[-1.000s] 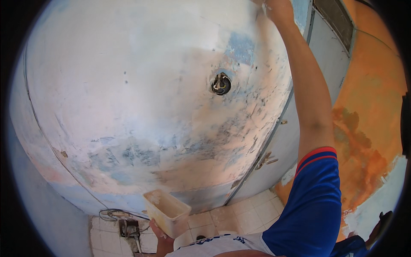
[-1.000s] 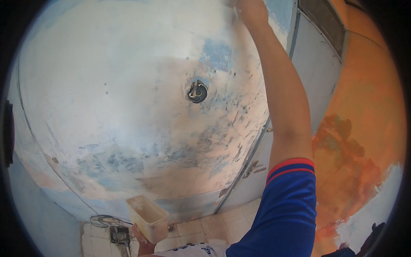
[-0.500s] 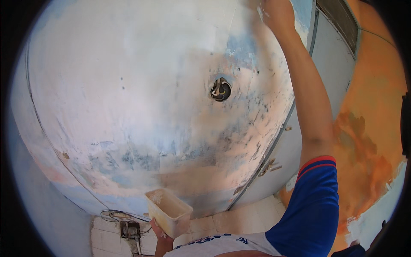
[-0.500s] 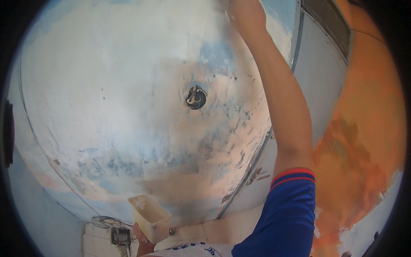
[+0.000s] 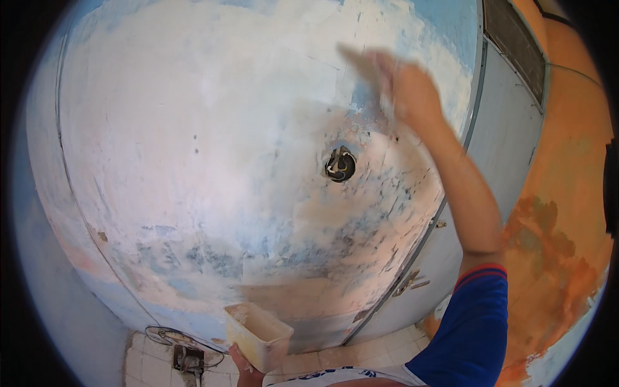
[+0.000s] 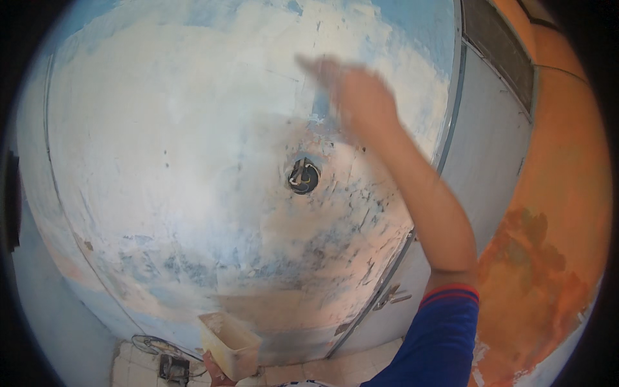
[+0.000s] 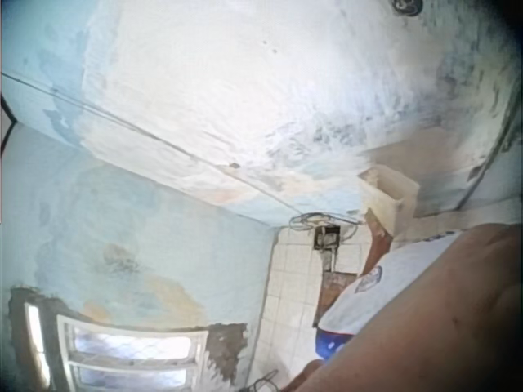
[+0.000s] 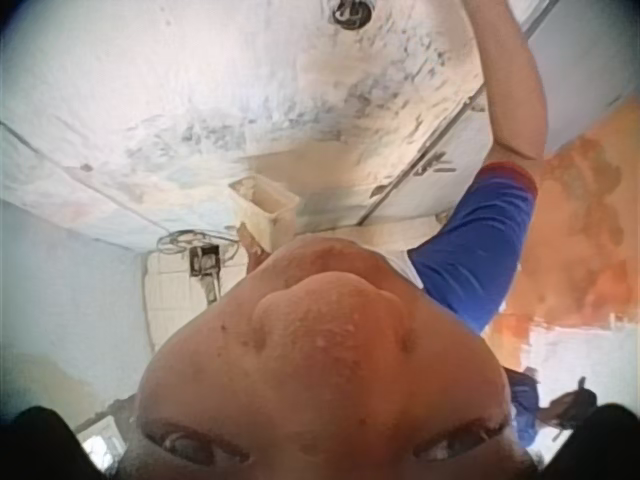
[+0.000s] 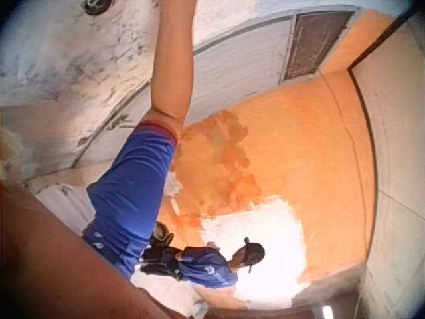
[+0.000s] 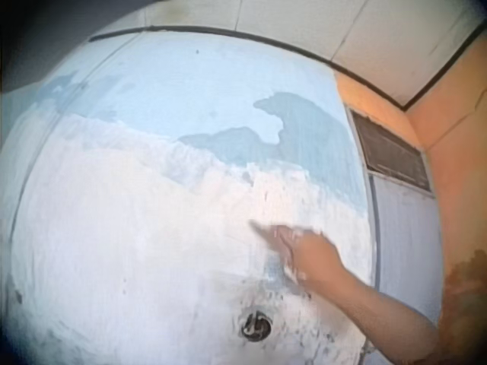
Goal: The person applies plaster to a wall using a spatula, dipping it into a container of plaster and then spreading it across the wall surface to fill in gaps and smooth the area around an electrical outlet box.
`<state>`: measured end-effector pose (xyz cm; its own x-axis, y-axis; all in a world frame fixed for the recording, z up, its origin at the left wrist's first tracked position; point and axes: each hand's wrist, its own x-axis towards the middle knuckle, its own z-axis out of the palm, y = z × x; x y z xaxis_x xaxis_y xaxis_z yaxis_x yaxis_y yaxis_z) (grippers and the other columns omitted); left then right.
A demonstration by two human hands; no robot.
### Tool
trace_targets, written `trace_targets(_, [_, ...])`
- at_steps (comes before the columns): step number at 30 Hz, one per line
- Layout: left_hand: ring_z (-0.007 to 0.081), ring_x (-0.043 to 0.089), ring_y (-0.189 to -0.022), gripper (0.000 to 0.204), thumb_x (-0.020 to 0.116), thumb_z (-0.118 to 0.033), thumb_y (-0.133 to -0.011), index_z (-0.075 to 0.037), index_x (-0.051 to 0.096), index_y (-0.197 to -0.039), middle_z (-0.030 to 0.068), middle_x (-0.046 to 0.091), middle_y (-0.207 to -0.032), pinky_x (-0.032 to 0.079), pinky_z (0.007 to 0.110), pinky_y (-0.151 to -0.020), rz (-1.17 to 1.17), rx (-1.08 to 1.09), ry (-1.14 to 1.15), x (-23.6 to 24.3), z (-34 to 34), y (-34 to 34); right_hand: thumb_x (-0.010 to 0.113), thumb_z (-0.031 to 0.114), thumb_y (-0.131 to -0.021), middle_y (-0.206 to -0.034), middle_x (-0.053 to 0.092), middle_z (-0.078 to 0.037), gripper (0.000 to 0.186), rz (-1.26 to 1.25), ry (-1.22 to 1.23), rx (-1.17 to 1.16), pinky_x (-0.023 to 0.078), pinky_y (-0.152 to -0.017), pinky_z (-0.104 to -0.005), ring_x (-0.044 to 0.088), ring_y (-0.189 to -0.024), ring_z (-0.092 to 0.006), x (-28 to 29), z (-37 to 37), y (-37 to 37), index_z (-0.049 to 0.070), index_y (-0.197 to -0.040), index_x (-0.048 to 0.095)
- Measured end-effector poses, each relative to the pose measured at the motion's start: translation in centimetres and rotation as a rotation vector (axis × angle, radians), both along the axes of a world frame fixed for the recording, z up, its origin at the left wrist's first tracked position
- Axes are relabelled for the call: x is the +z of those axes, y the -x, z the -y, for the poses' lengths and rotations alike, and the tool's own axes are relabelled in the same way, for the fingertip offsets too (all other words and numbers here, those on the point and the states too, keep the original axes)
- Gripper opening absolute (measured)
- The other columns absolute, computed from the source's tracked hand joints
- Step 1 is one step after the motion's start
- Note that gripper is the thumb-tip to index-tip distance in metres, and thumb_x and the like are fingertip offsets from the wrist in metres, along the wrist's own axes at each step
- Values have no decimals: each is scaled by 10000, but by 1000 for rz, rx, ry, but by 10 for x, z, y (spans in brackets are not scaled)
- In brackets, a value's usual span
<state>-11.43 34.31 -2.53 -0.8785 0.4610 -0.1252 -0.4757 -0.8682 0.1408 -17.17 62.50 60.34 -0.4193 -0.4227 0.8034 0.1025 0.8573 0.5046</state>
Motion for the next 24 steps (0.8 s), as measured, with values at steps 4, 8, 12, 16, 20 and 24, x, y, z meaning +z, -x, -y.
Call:
trace_targets(4, [363, 516, -1286, 651, 415, -486, -929, -124, 401, -1470, 129, 515, -1420, 418, 534, -1083, 12, -44, -8, 7, -8, -6, 570, 96, -870, -889, 681, -212, 429, -313, -38, -43, 545, -740, -504, 675, -837, -403, 116, -19, 39, 168, -1291, 607])
trace_targets(8, [370, 535, -1261, 685, 392, -540, -936, -110, 404, -1469, 132, 526, -1403, 446, 521, -1060, -10, -7, 91, -6, 18, -4, 604, 153, -876, -957, 694, -204, 412, -123, -117, -231, 535, -804, -496, 670, -888, -402, 74, -33, 65, 161, -1287, 614])
trace_targets(12, [366, 546, -1249, 682, 361, -543, -947, -104, 408, -1467, 128, 529, -1401, 459, 505, -1048, 24, -26, 59, 23, 40, -3, 713, 237, -832, -1116, 704, -183, 440, -112, -314, -63, 538, -854, -414, 688, -900, -342, -51, -30, 43, 144, -1258, 652])
trace_targets(16, [357, 531, -1266, 673, 356, -525, -946, -101, 406, -1466, 127, 528, -1396, 450, 499, -1056, 27, 27, 66, 26, 65, -2, 611, 204, -925, -1168, 706, -136, 364, 249, 394, -18, 553, -800, -395, 693, -890, -335, -30, 49, -9, 198, -1286, 666])
trace_targets(20, [358, 495, -1310, 667, 394, -501, -938, -119, 380, -1484, 133, 505, -1424, 419, 528, -1083, 10, -47, 29, 40, 76, -13, 562, 169, -928, -1114, 684, -186, 385, -210, -22, -150, 531, -783, -473, 645, -946, -418, 117, -6, 27, 189, -1305, 637])
trace_targets(24, [351, 515, -1273, 711, 433, -539, -923, -102, 385, -1481, 131, 513, -1405, 420, 504, -1075, -52, -63, 43, 34, 80, -17, 601, 71, -794, -939, 673, -223, 432, -210, -324, 197, 498, -774, -483, 629, -902, -436, 144, -35, 55, 53, -1224, 642])
